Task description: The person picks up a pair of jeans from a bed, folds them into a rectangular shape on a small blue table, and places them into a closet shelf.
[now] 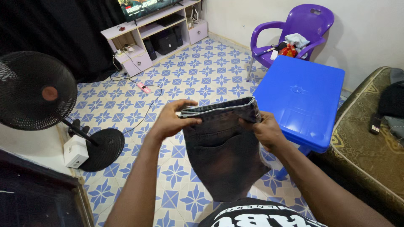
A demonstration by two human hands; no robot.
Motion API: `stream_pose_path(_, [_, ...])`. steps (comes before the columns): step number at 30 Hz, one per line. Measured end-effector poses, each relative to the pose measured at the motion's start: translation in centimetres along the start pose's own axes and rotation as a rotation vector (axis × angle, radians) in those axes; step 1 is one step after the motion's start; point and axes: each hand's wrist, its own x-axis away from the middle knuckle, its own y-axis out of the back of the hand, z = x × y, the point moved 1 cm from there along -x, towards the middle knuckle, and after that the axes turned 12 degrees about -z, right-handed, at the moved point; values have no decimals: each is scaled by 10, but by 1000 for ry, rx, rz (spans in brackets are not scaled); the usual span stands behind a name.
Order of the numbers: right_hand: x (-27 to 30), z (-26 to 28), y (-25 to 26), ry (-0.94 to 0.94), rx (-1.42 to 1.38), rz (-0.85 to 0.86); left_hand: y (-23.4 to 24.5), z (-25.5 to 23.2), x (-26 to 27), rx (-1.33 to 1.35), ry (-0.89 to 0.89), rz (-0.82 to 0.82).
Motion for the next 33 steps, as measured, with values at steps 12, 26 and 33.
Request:
stream_pose_path(12, [-2,17,30,102,44,-149,-105,68,2,811,141,-145])
stream_pose_path(26, [13,14,48,213,-18,-381,-125,40,-5,575,-11,-81])
stream_pose_path(33, [14,27,63,235,-105,-446,-122,26,-9,404,19,64])
